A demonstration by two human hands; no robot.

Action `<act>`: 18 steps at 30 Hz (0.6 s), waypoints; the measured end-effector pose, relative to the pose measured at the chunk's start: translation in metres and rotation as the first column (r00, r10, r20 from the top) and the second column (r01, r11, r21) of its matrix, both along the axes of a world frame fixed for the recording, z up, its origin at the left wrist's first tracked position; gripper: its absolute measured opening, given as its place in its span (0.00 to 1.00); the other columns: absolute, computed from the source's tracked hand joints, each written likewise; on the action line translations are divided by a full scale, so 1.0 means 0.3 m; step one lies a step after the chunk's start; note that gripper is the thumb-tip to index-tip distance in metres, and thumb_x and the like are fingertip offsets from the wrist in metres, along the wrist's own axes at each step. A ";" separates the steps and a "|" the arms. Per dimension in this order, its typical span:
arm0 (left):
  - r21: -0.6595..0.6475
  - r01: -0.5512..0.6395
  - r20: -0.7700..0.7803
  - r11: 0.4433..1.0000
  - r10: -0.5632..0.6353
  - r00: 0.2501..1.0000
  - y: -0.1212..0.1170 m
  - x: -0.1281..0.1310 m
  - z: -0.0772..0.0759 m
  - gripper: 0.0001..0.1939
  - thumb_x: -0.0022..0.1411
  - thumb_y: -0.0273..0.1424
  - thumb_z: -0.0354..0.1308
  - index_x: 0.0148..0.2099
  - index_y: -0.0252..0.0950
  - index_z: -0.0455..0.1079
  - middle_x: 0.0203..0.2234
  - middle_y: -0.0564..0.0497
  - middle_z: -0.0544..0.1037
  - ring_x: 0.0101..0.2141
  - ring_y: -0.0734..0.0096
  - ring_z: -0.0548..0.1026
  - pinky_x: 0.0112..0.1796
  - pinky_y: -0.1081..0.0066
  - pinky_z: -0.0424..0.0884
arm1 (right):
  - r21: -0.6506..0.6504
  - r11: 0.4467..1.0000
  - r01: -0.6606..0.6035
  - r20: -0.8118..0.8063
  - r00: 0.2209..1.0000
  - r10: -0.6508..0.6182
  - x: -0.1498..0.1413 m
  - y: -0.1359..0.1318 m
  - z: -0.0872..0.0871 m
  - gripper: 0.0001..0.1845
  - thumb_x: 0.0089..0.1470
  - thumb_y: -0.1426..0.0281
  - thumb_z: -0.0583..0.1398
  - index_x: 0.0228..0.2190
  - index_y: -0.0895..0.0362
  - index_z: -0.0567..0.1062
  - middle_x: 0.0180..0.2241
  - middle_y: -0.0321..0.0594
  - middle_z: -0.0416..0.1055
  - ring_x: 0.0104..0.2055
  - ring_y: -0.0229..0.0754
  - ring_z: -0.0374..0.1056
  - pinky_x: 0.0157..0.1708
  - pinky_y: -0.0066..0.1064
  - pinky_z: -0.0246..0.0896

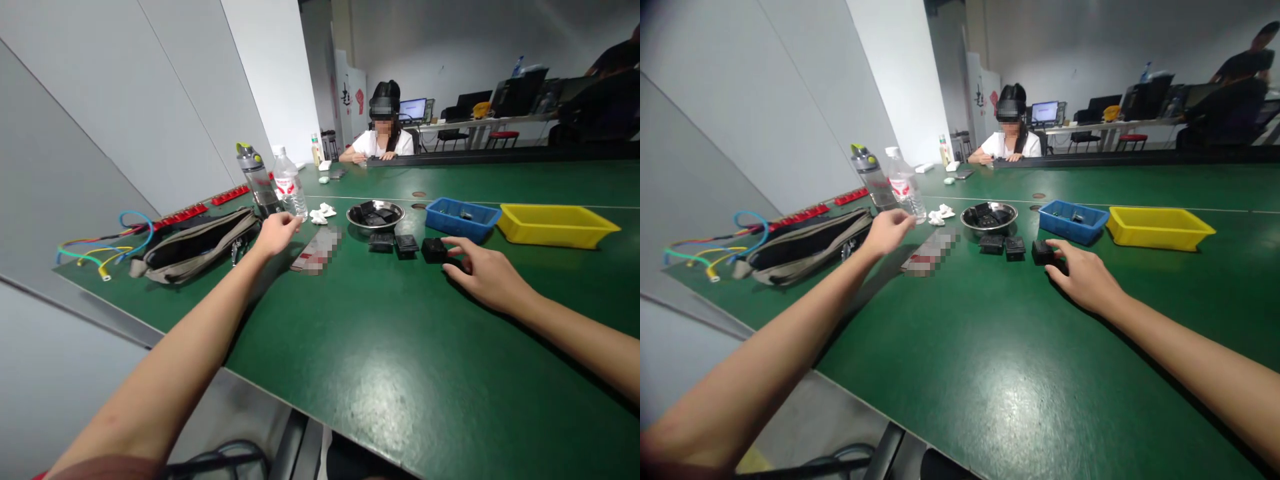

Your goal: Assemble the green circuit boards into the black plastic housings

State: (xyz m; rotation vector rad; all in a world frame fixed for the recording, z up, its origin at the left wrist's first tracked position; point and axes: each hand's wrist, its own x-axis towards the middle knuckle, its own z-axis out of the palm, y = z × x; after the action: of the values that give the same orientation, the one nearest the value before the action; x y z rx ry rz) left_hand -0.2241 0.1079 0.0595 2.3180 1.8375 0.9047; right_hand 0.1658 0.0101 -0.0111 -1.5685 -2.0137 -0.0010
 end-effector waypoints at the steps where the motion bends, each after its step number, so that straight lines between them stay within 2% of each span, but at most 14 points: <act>1: -0.050 -0.015 0.012 0.999 0.016 1.000 0.020 -0.044 -0.014 0.23 0.60 0.50 0.44 0.29 0.36 0.67 0.29 0.42 0.77 0.32 0.57 0.75 0.38 0.61 0.70 | -0.004 1.000 -0.015 -0.022 1.000 0.015 -0.003 -0.009 0.004 0.25 0.55 0.62 0.58 0.53 0.56 0.72 0.38 0.45 0.80 0.28 0.46 0.72 0.32 0.36 0.65; 3: -0.151 -0.009 0.012 0.989 0.011 1.000 0.044 -0.099 -0.041 0.25 0.57 0.53 0.45 0.27 0.37 0.66 0.26 0.44 0.76 0.30 0.59 0.74 0.35 0.63 0.70 | -0.003 0.999 -0.040 -0.046 0.998 0.039 -0.002 -0.027 0.009 0.18 0.53 0.63 0.58 0.45 0.56 0.74 0.32 0.42 0.78 0.25 0.43 0.69 0.29 0.34 0.62; 6: -0.265 0.046 -0.007 0.963 -0.049 0.999 0.058 -0.118 -0.068 0.26 0.55 0.56 0.45 0.24 0.38 0.65 0.23 0.46 0.74 0.29 0.61 0.72 0.36 0.64 0.69 | -0.017 0.994 -0.104 -0.035 0.994 0.104 0.006 -0.044 0.012 0.08 0.53 0.64 0.57 0.32 0.55 0.73 0.25 0.38 0.73 0.24 0.42 0.66 0.27 0.32 0.58; 10: -0.359 0.097 -0.028 0.928 -0.115 0.993 0.055 -0.098 -0.072 0.28 0.59 0.56 0.43 0.26 0.38 0.67 0.25 0.46 0.76 0.32 0.61 0.73 0.40 0.64 0.70 | -0.038 0.981 -0.189 0.010 0.982 0.190 0.012 -0.049 0.012 0.09 0.55 0.63 0.56 0.27 0.54 0.72 0.23 0.37 0.71 0.24 0.41 0.65 0.27 0.31 0.56; 12: -0.378 0.082 -0.043 0.922 -0.106 0.993 0.043 -0.087 -0.064 0.29 0.61 0.55 0.41 0.32 0.36 0.71 0.29 0.44 0.78 0.34 0.59 0.75 0.41 0.62 0.71 | -0.041 0.977 -0.210 0.033 0.977 0.211 0.012 -0.049 0.014 0.11 0.57 0.63 0.56 0.27 0.54 0.73 0.24 0.38 0.72 0.25 0.41 0.66 0.28 0.31 0.56; 14: -0.378 0.048 -0.063 0.925 -0.077 0.995 0.026 -0.070 -0.055 0.32 0.61 0.56 0.43 0.46 0.34 0.72 0.36 0.41 0.80 0.39 0.55 0.77 0.44 0.60 0.70 | -0.044 0.974 -0.221 0.045 0.974 0.223 0.010 -0.047 0.016 0.12 0.57 0.64 0.55 0.27 0.54 0.73 0.25 0.38 0.73 0.26 0.41 0.66 0.28 0.31 0.56; 16: -0.371 0.002 -0.091 0.928 -0.039 0.995 0.007 -0.042 -0.046 0.42 0.59 0.59 0.48 0.63 0.32 0.61 0.43 0.38 0.80 0.44 0.50 0.78 0.46 0.59 0.70 | -0.047 0.973 -0.224 0.055 0.972 0.226 0.010 -0.046 0.018 0.12 0.58 0.64 0.55 0.27 0.54 0.74 0.25 0.38 0.73 0.26 0.41 0.66 0.29 0.31 0.56; 18: -0.373 -0.058 -0.198 0.926 -0.019 0.980 -0.010 -0.002 -0.042 0.52 0.57 0.61 0.52 0.69 0.29 0.47 0.47 0.33 0.79 0.47 0.46 0.78 0.47 0.59 0.70 | -0.050 0.974 -0.221 0.065 0.973 0.224 0.010 -0.046 0.017 0.12 0.58 0.64 0.55 0.27 0.55 0.74 0.25 0.38 0.73 0.26 0.41 0.66 0.29 0.31 0.56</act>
State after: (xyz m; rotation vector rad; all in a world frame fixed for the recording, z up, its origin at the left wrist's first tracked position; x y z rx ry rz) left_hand -0.2246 0.1050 0.0469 2.2099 1.9028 0.2864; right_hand 0.1688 -0.0036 -0.0059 -1.3766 -2.2480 0.0748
